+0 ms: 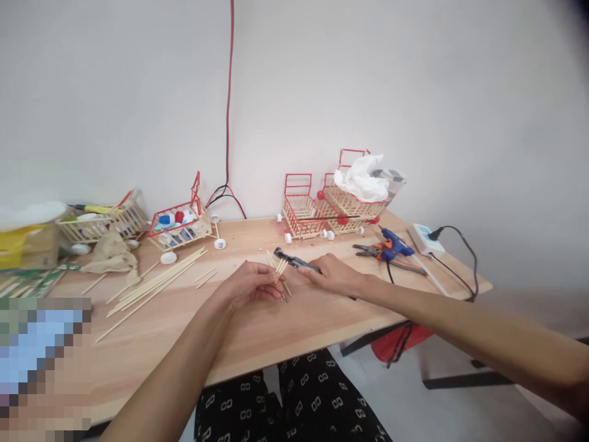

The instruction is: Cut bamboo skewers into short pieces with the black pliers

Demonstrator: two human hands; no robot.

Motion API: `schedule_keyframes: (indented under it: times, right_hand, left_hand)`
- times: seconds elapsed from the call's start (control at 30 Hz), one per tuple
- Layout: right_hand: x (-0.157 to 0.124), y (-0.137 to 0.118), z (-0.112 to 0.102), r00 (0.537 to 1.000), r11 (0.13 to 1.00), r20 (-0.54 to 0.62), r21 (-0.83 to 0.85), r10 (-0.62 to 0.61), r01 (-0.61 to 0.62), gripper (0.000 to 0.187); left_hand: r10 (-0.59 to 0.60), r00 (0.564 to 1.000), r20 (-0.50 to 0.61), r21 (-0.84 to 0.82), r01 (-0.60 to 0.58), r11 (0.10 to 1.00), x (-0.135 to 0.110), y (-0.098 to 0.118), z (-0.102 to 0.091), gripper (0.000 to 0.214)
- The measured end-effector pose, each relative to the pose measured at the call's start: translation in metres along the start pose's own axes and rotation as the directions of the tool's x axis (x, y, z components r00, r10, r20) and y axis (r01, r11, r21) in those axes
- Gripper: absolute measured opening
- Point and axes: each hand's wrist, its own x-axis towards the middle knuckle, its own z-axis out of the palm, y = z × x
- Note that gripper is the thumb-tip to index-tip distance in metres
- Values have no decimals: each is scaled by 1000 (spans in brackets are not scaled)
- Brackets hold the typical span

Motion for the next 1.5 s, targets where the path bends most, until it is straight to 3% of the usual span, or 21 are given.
schedule_keyframes:
  times: [0.07, 0.13, 0.23, 0.3, 0.37, 0.47, 0.53, 0.63, 0.73, 0.9, 1.0, 1.1, 1.2, 1.3, 1.5]
  right_hand:
    - [2, 1, -1, 991, 975, 14, 176, 133, -133, 63]
    - [3, 2, -1, 967, 888, 80, 382, 243, -255, 66]
    - [6, 2, 4, 958, 731, 173, 620, 227, -285, 69]
    - [10, 3, 8, 969, 646, 179, 722, 173, -249, 69]
    - [17, 3, 13, 978, 588, 162, 781, 134, -210, 68]
    - [32, 2, 19, 987, 545, 131, 823, 94, -161, 68]
    - [42, 0, 23, 989, 493, 130, 857, 70, -148, 68]
    - [50, -2, 28, 982, 363, 181, 912, 56, -189, 69]
    - [51, 1, 31, 974, 272, 225, 936, 32, -225, 70]
    - [48, 9, 30, 967, 190, 256, 949, 2, -252, 70]
    - [46, 12, 26, 980, 233, 197, 952, 30, -198, 70]
    - [42, 13, 21, 999, 384, -33, 923, 10, 27, 67]
    - [37, 14, 19, 983, 555, -185, 817, 0, 154, 61]
    - [36, 15, 19, 981, 620, -193, 772, 19, 140, 58]
    - [41, 17, 17, 994, 623, -100, 780, 35, 57, 59]
  left_hand:
    - [34, 999, -7, 16, -34, 999, -1, 0, -2, 30]
    - [79, 997, -23, 38, -78, 996, -3, 2, -2, 33]
    - [150, 987, -64, 98, -143, 985, -6, 7, -4, 35]
    - [217, 961, -169, 268, -167, 949, -7, 11, -10, 31]
    - [331, 890, -313, 563, -107, 820, -10, 14, -19, 24]
    - [489, 765, -419, 861, 164, 481, -16, 13, -30, 21]
    - [509, 738, -443, 895, 329, 303, -20, 10, -32, 17]
    - [479, 741, -470, 876, 458, 152, -25, 4, -27, 10]
    - [437, 754, -490, 864, 486, 130, -26, 0, -23, 6]
    - [417, 732, -538, 841, 497, 212, -27, 5, -24, 11]
    - [471, 682, -559, 828, 484, 282, -41, 12, -33, 8]
    - [537, 624, -568, 819, 490, 297, -62, 14, -47, 13]
    - [494, 638, -591, 802, 532, 272, -77, 9, -57, 14]
    - [445, 660, -605, 792, 559, 246, -79, 1, -59, 7]
    - [448, 685, -575, 808, 561, 180, -74, -1, -58, 13]
